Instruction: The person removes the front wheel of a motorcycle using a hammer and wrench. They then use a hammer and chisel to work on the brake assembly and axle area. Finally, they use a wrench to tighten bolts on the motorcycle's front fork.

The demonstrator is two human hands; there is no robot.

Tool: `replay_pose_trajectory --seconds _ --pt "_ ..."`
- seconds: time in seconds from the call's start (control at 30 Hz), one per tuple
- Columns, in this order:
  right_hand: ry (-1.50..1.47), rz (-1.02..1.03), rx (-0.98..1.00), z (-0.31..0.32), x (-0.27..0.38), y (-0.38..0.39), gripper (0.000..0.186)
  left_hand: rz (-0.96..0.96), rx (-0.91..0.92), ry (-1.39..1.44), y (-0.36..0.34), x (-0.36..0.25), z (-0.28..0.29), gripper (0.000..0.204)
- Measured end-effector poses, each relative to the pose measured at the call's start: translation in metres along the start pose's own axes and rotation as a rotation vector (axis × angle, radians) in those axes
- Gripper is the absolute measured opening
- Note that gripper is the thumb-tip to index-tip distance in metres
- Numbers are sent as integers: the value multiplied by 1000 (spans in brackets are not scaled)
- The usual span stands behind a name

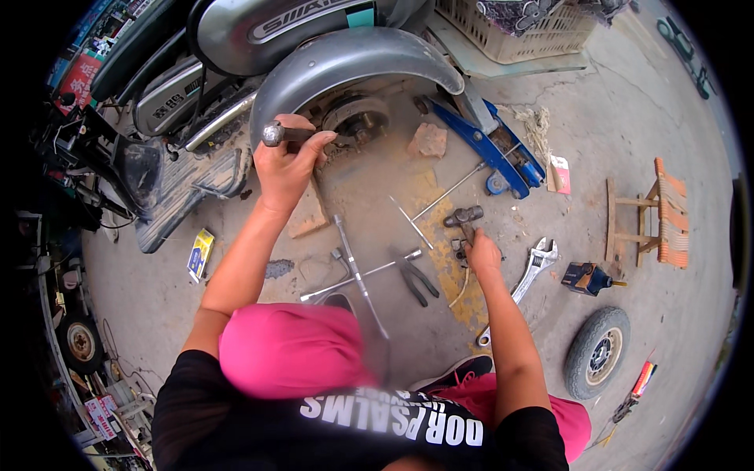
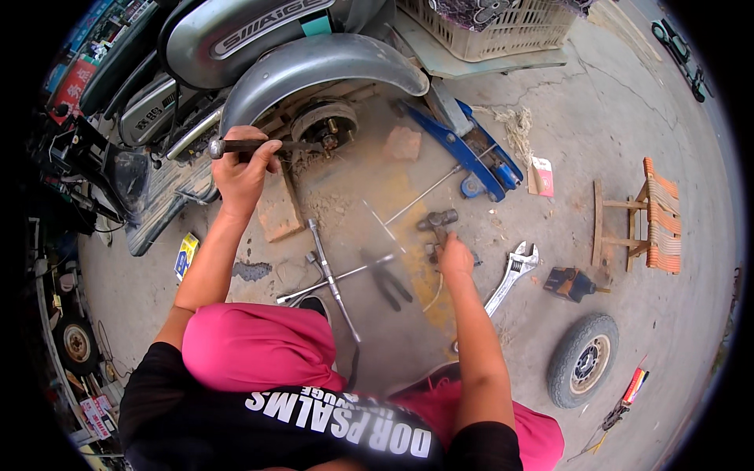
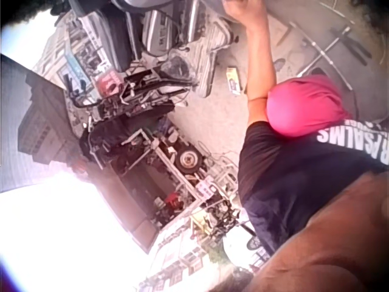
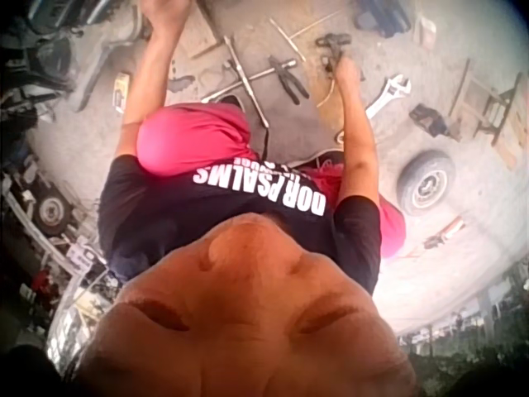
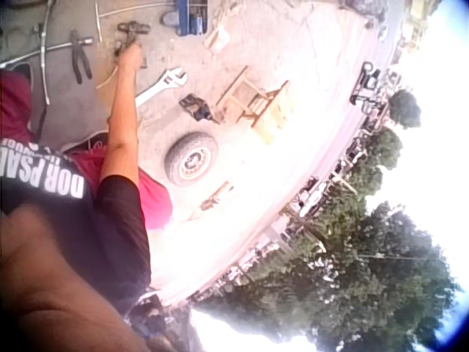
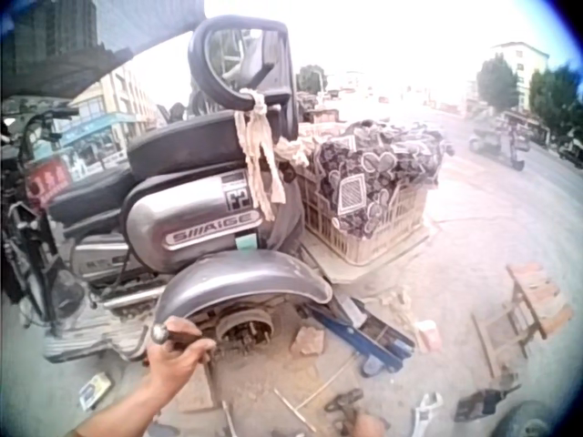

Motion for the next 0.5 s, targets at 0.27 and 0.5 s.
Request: replay_pose_trajectory --seconds 0.27,0.5 --pt "-16 14 -10 -1 -2 0 34 28 12 45 7 5 3 15" --pt "0 30 -16 -2 -4 -2 35 59 -35 29 10 6 7 20"
Point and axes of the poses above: each hand's wrist, its own y-axis away from the middle knuckle, its own z-axis out of the back of the hand, x = y × z, the point moved 8 cm from there along -y, towards the middle knuckle, and after that the axes turned 7 degrees about y, right-handed, at the moved point
